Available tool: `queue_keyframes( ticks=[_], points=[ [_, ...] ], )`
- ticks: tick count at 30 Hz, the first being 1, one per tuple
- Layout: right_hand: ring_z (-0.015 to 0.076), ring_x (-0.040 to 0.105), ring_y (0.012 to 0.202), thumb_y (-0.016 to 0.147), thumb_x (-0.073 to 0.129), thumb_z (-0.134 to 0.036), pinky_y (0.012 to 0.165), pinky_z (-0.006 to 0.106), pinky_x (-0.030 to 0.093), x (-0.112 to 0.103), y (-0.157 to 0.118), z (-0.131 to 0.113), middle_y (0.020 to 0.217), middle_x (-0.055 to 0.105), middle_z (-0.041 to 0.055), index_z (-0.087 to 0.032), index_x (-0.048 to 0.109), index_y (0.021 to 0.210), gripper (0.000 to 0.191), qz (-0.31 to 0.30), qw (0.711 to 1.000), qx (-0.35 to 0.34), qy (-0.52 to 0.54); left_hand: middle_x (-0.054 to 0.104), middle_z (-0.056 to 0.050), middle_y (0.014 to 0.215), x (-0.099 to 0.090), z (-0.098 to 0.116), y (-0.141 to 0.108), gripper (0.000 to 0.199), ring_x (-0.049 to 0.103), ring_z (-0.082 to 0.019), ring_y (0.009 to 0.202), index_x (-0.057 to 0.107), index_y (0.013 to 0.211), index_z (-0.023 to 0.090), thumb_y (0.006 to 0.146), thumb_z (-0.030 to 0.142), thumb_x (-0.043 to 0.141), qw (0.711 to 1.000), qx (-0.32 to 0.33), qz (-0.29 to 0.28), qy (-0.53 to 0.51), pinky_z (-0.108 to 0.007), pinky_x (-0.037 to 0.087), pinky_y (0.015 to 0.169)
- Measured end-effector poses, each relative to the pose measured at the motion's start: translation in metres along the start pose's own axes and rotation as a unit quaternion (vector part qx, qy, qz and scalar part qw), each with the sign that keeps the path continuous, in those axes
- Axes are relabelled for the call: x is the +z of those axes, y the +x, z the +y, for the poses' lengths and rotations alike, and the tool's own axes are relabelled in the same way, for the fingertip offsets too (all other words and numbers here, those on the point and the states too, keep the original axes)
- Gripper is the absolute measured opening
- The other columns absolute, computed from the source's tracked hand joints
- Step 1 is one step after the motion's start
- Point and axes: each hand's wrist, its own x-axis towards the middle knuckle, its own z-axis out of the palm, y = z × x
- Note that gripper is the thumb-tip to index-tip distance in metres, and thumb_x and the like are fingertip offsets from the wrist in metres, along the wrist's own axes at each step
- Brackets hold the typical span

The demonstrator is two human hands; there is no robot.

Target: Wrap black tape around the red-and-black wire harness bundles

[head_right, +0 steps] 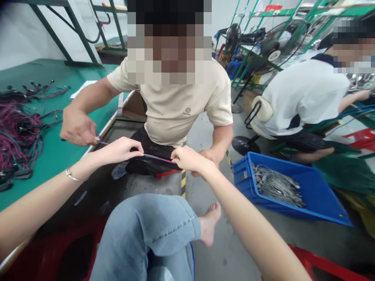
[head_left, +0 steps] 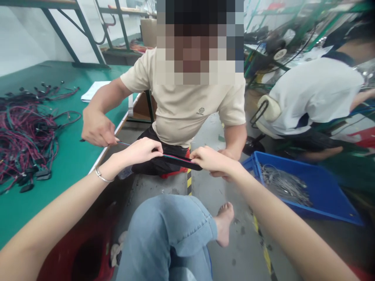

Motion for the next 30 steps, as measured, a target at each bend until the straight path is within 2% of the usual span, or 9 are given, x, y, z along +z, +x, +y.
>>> queue_keyframes(
  ticks=[8,11,16,18,19,22,25,28,30],
  points=[
    [0.0072,0.041,0.050,0.075,0.046,-0.023,0.053,0.021,0.029,-0.002,-0.006,0.002,0.059,0.058,-0.0001,-0.018,0.061,0.069,0.017,0.010,0.999,0.020,-0.027,0.064,0.002,0.073,-0.003,-0.007,-0.001,0.014,0.057,-0.011,0.067,0.058,0.080,0.020,0.077,0.031,0.049,0.999,0.029,0.014,-0.017,-0.021,0.037,0.062],
    [0.0078,0.044,0.053,0.076,0.046,-0.022,0.055,0.021,0.030,0.000,-0.006,0.007,0.063,0.060,0.0004,-0.019,0.062,0.071,0.017,0.016,0.999,0.015,-0.037,0.065,0.002,0.076,-0.002,-0.009,-0.002,0.020,0.058,-0.013,0.070,0.053,0.093,0.020,0.076,0.031,0.050,0.999,0.021,0.029,-0.033,-0.022,0.038,0.063],
    [0.0104,0.050,0.057,0.077,0.044,-0.024,0.057,0.023,0.032,-0.002,-0.008,0.012,0.066,0.062,0.0021,-0.020,0.063,0.074,0.020,0.011,0.998,0.022,-0.064,0.067,-0.002,0.092,-0.001,-0.012,-0.001,0.038,0.059,-0.015,0.085,0.047,0.115,0.021,0.078,0.032,0.046,1.000,0.018,0.010,-0.016,-0.025,0.040,0.074],
    [0.0128,0.054,0.064,0.076,0.047,-0.026,0.060,0.023,0.034,-0.002,-0.015,0.009,0.072,0.064,0.0038,-0.020,0.064,0.079,0.019,0.044,0.997,0.031,-0.062,0.065,-0.004,0.098,-0.004,-0.012,0.000,0.037,0.059,-0.016,0.090,0.051,0.113,0.021,0.079,0.033,0.044,1.000,0.019,-0.006,0.002,-0.025,0.040,0.077],
    [0.0142,0.056,0.070,0.076,0.048,-0.027,0.063,0.024,0.036,-0.001,-0.021,0.006,0.079,0.065,0.0049,-0.020,0.064,0.086,0.020,0.087,0.994,0.034,-0.049,0.065,-0.004,0.100,-0.006,-0.011,0.000,0.035,0.058,-0.016,0.091,0.054,0.110,0.021,0.079,0.034,0.044,1.000,0.021,-0.017,0.011,-0.025,0.040,0.077],
    [0.0146,0.057,0.078,0.079,0.046,-0.033,0.068,0.025,0.040,0.016,-0.044,-0.010,0.094,0.064,0.0052,-0.020,0.058,0.100,0.028,0.246,0.963,0.053,0.094,0.066,-0.003,0.097,-0.010,-0.005,0.005,0.032,0.059,-0.016,0.087,0.059,0.102,0.023,0.078,0.039,0.044,0.998,0.033,-0.055,0.025,-0.023,0.040,0.073],
    [0.0113,0.056,0.064,0.079,0.044,-0.041,0.058,0.022,0.042,0.048,-0.064,-0.026,0.076,0.065,0.0026,-0.018,0.061,0.084,0.028,0.279,0.914,0.117,0.271,0.067,-0.002,0.086,-0.007,0.007,0.019,0.036,0.060,-0.015,0.075,0.062,0.094,0.023,0.076,0.048,0.044,0.995,0.049,-0.083,0.014,-0.022,0.040,0.066],
    [0.0100,0.052,0.054,0.076,0.048,-0.044,0.052,0.021,0.039,0.079,-0.078,-0.036,0.061,0.061,0.0005,-0.017,0.059,0.072,0.029,0.328,0.884,0.217,0.254,0.067,-0.002,0.082,0.001,0.021,0.042,0.038,0.059,-0.013,0.071,0.063,0.088,0.021,0.076,0.051,0.042,0.991,0.077,-0.106,-0.020,-0.021,0.039,0.062],
    [0.0103,0.050,0.051,0.074,0.050,-0.045,0.051,0.022,0.038,0.091,-0.085,-0.037,0.057,0.058,-0.0005,-0.018,0.058,0.072,0.029,0.323,0.891,0.244,0.203,0.066,-0.002,0.082,0.005,0.028,0.054,0.038,0.059,-0.012,0.072,0.062,0.087,0.021,0.077,0.051,0.041,0.986,0.095,-0.128,-0.042,-0.020,0.039,0.062]
  ],
)
